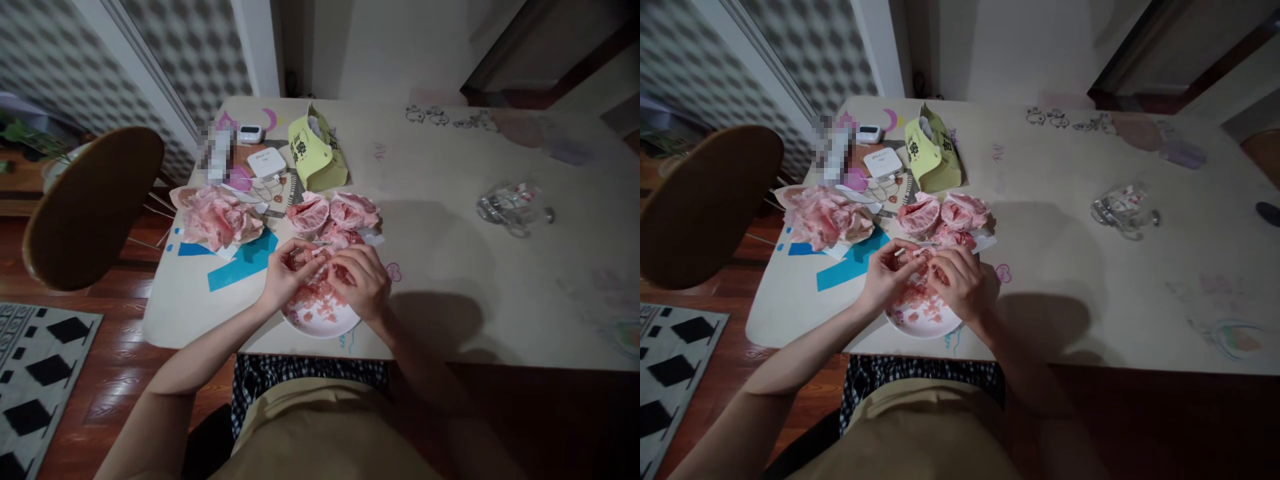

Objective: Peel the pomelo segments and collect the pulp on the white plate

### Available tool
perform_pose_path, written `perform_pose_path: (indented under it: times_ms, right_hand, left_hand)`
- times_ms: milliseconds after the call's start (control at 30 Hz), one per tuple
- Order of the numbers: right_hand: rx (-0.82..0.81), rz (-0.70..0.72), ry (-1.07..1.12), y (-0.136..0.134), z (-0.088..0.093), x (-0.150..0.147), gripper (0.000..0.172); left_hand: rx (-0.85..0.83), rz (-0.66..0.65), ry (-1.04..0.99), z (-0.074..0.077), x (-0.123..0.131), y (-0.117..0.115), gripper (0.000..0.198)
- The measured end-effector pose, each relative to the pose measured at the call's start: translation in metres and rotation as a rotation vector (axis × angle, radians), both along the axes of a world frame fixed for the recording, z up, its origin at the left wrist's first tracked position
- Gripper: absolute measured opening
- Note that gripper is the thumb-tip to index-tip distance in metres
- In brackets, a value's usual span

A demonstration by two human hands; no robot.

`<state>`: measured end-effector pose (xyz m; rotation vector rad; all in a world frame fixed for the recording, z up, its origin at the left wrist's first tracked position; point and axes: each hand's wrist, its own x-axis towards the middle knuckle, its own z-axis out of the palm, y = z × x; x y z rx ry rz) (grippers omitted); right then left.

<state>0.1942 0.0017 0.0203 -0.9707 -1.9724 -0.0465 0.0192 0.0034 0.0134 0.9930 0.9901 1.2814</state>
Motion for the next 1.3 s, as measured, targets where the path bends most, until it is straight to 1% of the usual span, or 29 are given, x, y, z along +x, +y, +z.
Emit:
perform_pose_path:
  times_ms: [233,400,533,667,800,933,1100,1200,1300]
  right_hand:
    - [-0.066,0.035,0.104,0.006,0.003,-0.002,0.018]
    - [-0.085,0.025,0.084,0.007,0.000,-0.001,0.016]
    - [-0.056,0.042,0.033,0.005,-0.001,0.000,0.017]
    - [-0.003,0.001,0.041,0.001,0.000,0.001,0.025]
    - [0.023,-0.039,0.121,0.000,0.002,0.000,0.024]
    - [-0.008,-0.051,0.087,-0.001,0.000,-0.001,0.018]
    - [0.049,-0.101,0.030,-0.004,-0.004,0.001,0.019]
    - [0.061,-0.126,0.004,-0.005,-0.004,0.002,0.020]
    - [0.080,-0.155,-0.008,-0.005,-0.002,0.002,0.018]
  left_hand:
    - [-0.032,-0.017,-0.012,0.000,-0.001,0.002,0.036]
    - [0.024,0.011,0.026,-0.003,0.000,0.002,0.036]
    - [0.101,0.064,0.082,-0.005,0.000,0.003,0.033]
    - [0.135,0.102,0.090,0.000,0.000,0.002,0.036]
    - [0.171,0.146,0.117,0.007,0.001,0.000,0.039]
    - [0.201,0.128,0.201,0.010,0.000,-0.002,0.034]
    - [0.245,0.128,0.280,0.011,0.000,-0.004,0.027]
    - [0.253,0.079,0.305,0.010,0.000,-0.006,0.022]
    - [0.242,0.034,0.312,0.007,0.000,-0.008,0.022]
